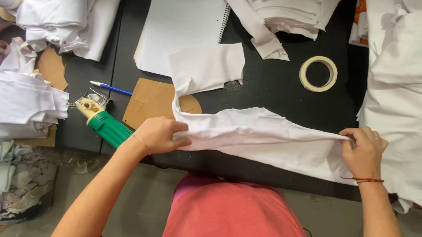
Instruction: Cutting fabric pieces using an electric rotary cutter and cardboard patterns
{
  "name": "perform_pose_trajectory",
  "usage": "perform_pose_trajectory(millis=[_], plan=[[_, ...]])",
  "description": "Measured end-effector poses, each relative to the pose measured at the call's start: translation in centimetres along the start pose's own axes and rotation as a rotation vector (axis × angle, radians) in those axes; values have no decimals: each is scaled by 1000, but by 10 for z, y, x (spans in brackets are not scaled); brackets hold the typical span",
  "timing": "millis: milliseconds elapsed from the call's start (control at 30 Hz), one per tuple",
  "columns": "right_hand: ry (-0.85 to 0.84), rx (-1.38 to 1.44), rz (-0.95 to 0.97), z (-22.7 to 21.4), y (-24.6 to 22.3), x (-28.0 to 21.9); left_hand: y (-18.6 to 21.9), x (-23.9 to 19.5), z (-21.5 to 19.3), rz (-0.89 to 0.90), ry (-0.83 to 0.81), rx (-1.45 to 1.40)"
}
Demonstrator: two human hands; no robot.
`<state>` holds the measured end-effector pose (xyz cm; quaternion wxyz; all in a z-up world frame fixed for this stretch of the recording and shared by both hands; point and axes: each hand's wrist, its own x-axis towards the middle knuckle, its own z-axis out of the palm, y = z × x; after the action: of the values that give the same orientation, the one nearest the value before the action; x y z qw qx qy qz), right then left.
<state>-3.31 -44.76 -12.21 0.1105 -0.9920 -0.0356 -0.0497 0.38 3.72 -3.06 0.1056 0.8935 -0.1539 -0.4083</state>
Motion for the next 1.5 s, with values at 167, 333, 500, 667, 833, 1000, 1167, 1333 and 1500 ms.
perform_pose_trajectory(millis=[167, 333, 500, 667, 833, 1000, 1167, 1333, 1500], plan=[[16, 10, 123, -9, -2, 0, -13, 28, 0, -67, 341, -173], [153, -73, 95, -25, -40, -20, -10, 42, 52, -94, 990, 209], [-71, 223, 410, -28, -45, -77, 3, 32, 82, 99, 1077, 93], [-242, 213, 449, -23, -24, -93, -9, 51, 99, 217, 991, 208], [-330, 167, 490, 1, 13, -90, -15, 68, 103, 168, 926, 177], [-461, 189, 614, -3, 17, -89, -13, 62, 99, 145, 849, 89], [-424, 124, 578, -11, 20, -96, 4, 15, 61, 186, 956, 166], [-432, 131, 543, -12, 26, -97, 8, -2, 57, 300, 1092, 201], [20, 92, 206, -59, 41, -75, 10, 2, 31, 246, 1167, -34]])
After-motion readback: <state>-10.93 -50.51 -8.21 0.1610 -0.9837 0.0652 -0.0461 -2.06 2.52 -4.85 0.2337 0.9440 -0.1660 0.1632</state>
